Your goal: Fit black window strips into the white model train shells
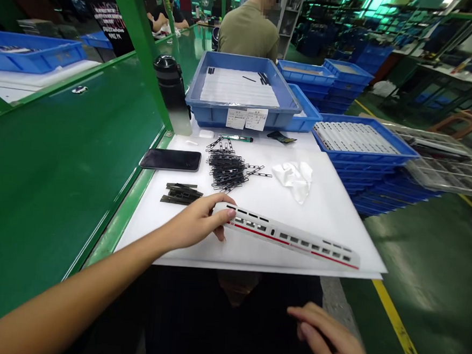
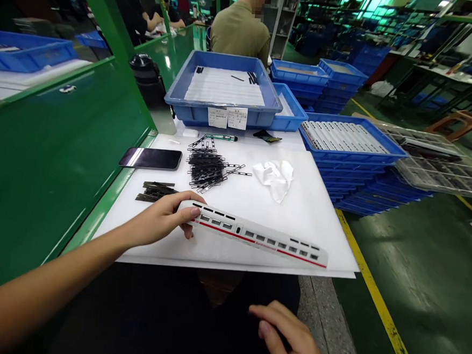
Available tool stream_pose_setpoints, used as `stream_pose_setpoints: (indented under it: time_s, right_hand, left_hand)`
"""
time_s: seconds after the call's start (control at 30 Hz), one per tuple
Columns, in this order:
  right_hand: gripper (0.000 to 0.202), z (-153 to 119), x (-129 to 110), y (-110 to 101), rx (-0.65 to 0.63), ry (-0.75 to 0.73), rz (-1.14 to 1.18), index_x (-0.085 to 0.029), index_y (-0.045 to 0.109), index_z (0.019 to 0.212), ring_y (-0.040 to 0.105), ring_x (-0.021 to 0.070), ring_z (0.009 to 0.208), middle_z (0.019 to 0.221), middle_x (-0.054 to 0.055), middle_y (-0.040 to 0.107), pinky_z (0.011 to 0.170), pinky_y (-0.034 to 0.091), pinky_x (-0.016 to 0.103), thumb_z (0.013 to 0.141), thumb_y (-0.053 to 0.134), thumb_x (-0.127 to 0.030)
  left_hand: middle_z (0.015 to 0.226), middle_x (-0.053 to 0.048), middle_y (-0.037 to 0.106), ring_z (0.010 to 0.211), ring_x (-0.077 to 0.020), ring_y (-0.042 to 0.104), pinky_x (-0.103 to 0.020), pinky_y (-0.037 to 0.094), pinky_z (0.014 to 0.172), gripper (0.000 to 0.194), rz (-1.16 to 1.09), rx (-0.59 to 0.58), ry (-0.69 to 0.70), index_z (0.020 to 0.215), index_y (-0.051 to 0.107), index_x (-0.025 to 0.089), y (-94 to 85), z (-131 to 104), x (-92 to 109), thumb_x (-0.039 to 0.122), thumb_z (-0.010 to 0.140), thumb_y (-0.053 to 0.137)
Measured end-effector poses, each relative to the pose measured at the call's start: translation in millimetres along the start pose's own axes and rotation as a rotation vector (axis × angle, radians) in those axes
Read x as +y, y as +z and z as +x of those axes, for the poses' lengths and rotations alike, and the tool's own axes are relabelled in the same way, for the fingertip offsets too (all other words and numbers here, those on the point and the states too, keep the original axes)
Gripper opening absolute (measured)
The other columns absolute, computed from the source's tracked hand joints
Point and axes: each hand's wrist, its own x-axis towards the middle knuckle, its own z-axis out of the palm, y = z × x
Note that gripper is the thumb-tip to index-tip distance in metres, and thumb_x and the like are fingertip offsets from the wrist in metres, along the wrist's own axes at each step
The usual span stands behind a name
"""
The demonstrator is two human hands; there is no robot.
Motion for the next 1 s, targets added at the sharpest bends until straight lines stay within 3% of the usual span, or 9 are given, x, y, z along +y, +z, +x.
stream_pose_setpoints:
  time_s: [0.13,0.27,0.43,0.7,1.0]
  right_hand:
    - [0.030,43.1,-39.8,-14.0,0.115,-0.247,-0.151,-0.035,0.065,0.122,0.068,0.0118,0.090,0.099,-0.001,0.069,0.076,0.052,0.016,0.096,0.059,-0.022]
    - [0.023,85.9,-68.9,-8.7,0.165,-0.326,-0.253,-0.027,0.064,0.118,0.065,0.0121,0.099,0.106,0.000,0.069,0.088,0.050,0.020,0.097,0.060,-0.020]
    - [0.014,125.2,-85.5,6.2,0.136,-0.398,-0.258,-0.022,0.067,0.109,0.063,0.0125,0.094,0.100,0.002,0.066,0.084,0.050,0.023,0.096,0.061,-0.019]
    - [0.018,143.4,-83.0,19.8,0.205,-0.400,-0.259,-0.022,0.073,0.109,0.060,0.0120,0.082,0.091,0.002,0.061,0.074,0.050,0.025,0.093,0.065,-0.018]
    - [0.008,149.9,-88.1,24.4,0.200,-0.366,-0.256,-0.020,0.070,0.099,0.061,0.0158,0.082,0.091,0.004,0.064,0.074,0.051,0.029,0.093,0.065,-0.022]
  left_hand:
    - [0.088,-0.001,0.068,0.063,-0.0151,0.069,-0.032,0.053,0.074,0.041,-0.182,0.074,0.011,0.119,0.056,0.022,21.0,-8.0,-22.5,0.055,0.098,0.046]
    - [0.063,0.004,0.063,0.062,-0.0164,0.067,-0.031,0.050,0.076,0.042,-0.187,0.105,0.029,0.123,0.056,0.021,27.2,-7.5,-31.9,0.053,0.101,0.039]
    - [0.071,0.003,0.068,0.066,-0.0160,0.067,-0.031,0.050,0.078,0.039,-0.185,0.087,0.063,0.124,0.057,0.024,25.9,-8.3,-35.9,0.051,0.101,0.041]
    - [0.071,0.003,0.069,0.068,-0.0163,0.067,-0.030,0.050,0.077,0.036,-0.215,0.064,0.054,0.124,0.057,0.027,25.0,-7.9,-38.9,0.051,0.102,0.041]
    - [0.069,0.003,0.068,0.068,-0.0175,0.068,-0.031,0.052,0.077,0.038,-0.219,0.064,0.051,0.124,0.058,0.025,25.0,-9.4,-37.1,0.050,0.102,0.041]
